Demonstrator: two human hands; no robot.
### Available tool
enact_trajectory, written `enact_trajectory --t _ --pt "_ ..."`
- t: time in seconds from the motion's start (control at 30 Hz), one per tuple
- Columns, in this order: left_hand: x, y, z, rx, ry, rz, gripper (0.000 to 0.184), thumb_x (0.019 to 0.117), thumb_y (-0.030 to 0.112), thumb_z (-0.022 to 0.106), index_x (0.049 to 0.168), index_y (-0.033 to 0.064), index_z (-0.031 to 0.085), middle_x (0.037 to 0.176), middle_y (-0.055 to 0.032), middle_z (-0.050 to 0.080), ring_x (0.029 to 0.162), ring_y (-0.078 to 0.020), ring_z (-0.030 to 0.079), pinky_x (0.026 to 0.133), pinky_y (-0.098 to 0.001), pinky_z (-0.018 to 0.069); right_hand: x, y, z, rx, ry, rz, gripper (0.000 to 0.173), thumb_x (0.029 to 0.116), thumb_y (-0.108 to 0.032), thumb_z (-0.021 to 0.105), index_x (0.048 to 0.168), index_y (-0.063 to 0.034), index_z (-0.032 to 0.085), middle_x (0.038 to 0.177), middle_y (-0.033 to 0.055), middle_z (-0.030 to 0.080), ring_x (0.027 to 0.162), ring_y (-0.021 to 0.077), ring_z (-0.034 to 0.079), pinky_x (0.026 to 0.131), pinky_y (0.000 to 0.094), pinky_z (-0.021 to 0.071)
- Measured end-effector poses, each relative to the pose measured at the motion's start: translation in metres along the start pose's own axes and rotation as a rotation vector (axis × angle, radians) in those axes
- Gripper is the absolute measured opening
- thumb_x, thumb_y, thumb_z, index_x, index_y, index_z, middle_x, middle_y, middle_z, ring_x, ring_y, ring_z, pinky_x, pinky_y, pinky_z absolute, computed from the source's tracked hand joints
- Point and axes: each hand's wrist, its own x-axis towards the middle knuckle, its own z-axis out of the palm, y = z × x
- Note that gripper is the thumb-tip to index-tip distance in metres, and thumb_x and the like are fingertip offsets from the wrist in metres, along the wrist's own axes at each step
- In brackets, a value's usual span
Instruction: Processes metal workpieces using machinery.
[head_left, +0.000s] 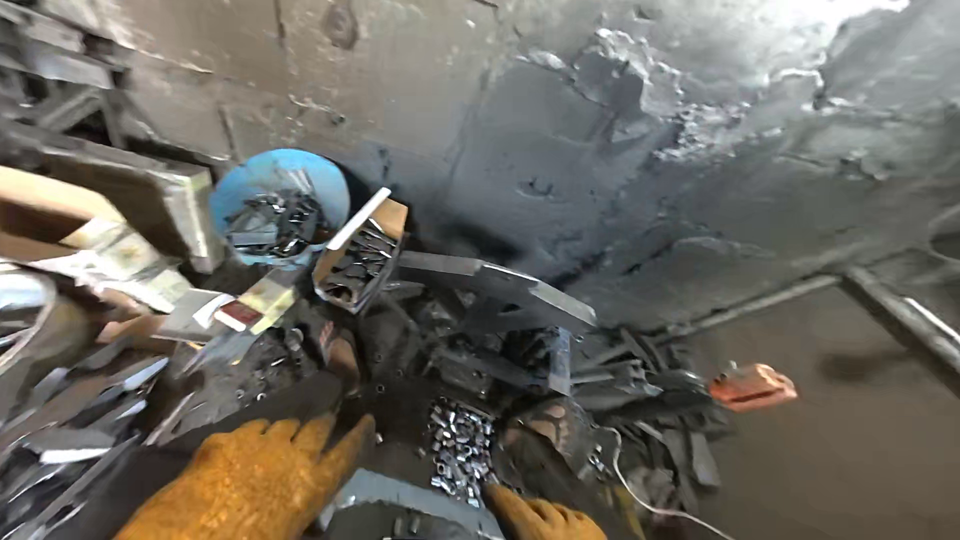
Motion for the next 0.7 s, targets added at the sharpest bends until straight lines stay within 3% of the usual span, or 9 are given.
enact_trajectory --t 0.13,0.2,0.27,0.33,0.37,0.4,0.5,0.6,0.7 --pt "0.062 -0.005 0.016 0.061 -0.085 -0.063 0.092 0.0834 0.061 0.073 0.159 0.0229 0.039 0.128 -0.02 0.068 0.105 -0.0492 0.067 0.077 -0.0747 0.0512 0.044 0.027 0.01 0.043 -0.069 0.024 0.045 0.0945 -0.043 0.062 0.136 -0.0248 0.065 0.104 0.0102 0.076 0.096 0.0338 0.072 0.082 0.0602 0.0561" --pt "0.095 -0.015 0.03 0.069 -0.066 -0.113 0.081 0.0841 0.053 0.073 0.155 0.0227 0.046 0.128 -0.018 0.068 0.11 -0.0464 0.067 0.08 -0.0727 0.052 0.072 0.039 0.023 0.039 -0.026 0.022 0.048 0.0937 -0.048 0.062 0.136 -0.0261 0.065 0.103 0.0082 0.076 0.095 0.0317 0.072 0.082 0.0592 0.0567" --pt "0.123 -0.03 0.044 0.07 0.005 -0.135 0.07 0.0819 0.044 0.076 0.146 0.0228 0.057 0.124 -0.0162 0.069 0.11 -0.0437 0.067 0.081 -0.0699 0.053 0.098 0.05 0.042 0.023 0.126 -0.003 0.055 0.0916 -0.058 0.061 0.137 -0.0271 0.065 0.106 0.005 0.076 0.097 0.0277 0.073 0.085 0.0571 0.0576" --pt "0.146 -0.047 0.057 0.089 0.064 -0.162 0.063 0.0805 0.039 0.077 0.14 0.0249 0.061 0.12 -0.014 0.071 0.109 -0.0413 0.068 0.08 -0.0675 0.0538 0.123 0.061 0.057 -0.02 0.301 -0.031 0.068 0.0894 -0.072 0.057 0.14 -0.027 0.064 0.125 0.0029 0.072 0.116 0.0242 0.068 0.098 0.055 0.0544" --pt "0.155 -0.054 0.064 0.11 0.103 -0.174 0.062 0.0794 0.038 0.077 0.138 0.0257 0.062 0.118 -0.0126 0.072 0.106 -0.0401 0.069 0.078 -0.0667 0.0543 0.133 0.067 0.061 -0.052 0.342 -0.04 0.074 0.0883 -0.075 0.056 0.143 -0.0256 0.061 0.138 0.0054 0.066 0.129 0.0263 0.06 0.108 0.0564 0.0478" --pt "0.162 -0.06 0.069 0.128 0.132 -0.191 0.063 0.0788 0.038 0.077 0.139 0.0265 0.062 0.117 -0.0118 0.072 0.105 -0.0395 0.069 0.076 -0.0666 0.0543 0.142 0.073 0.066 -0.095 0.372 -0.044 0.077 0.0879 -0.074 0.057 0.146 -0.0239 0.058 0.145 0.0085 0.06 0.138 0.0295 0.053 0.115 0.0584 0.0409" --pt "0.18 -0.071 0.077 0.152 0.169 -0.242 0.064 0.0778 0.037 0.077 0.139 0.0265 0.062 0.116 -0.0112 0.072 0.104 -0.0397 0.07 0.073 -0.0663 0.054 0.158 0.088 0.085 -0.206 0.415 -0.01 0.072 0.0832 -0.05 0.072 0.149 -0.0249 0.054 0.155 0.0139 0.05 0.147 0.0385 0.04 0.118 0.0647 0.0324" --pt "0.193 -0.078 0.085 0.158 0.133 -0.268 0.061 0.0777 0.039 0.077 0.136 0.0263 0.063 0.115 -0.0105 0.072 0.103 -0.0395 0.069 0.072 -0.0654 0.0547 0.168 0.094 0.1 -0.269 0.444 0.014 0.074 0.0867 -0.043 0.068 0.155 -0.0252 0.046 0.164 0.0124 0.038 0.152 0.0401 0.03 0.119 0.066 0.0299" --pt "0.199 -0.08 0.088 0.15 0.092 -0.287 0.055 0.0785 0.039 0.076 0.131 0.025 0.066 0.115 -0.0095 0.072 0.104 -0.0381 0.069 0.073 -0.0642 0.0549 0.176 0.095 0.108 -0.278 0.479 0.024 0.072 0.0905 -0.043 0.064 0.157 -0.0252 0.042 0.165 0.0113 0.036 0.154 0.0384 0.028 0.12 0.0652 0.0283"
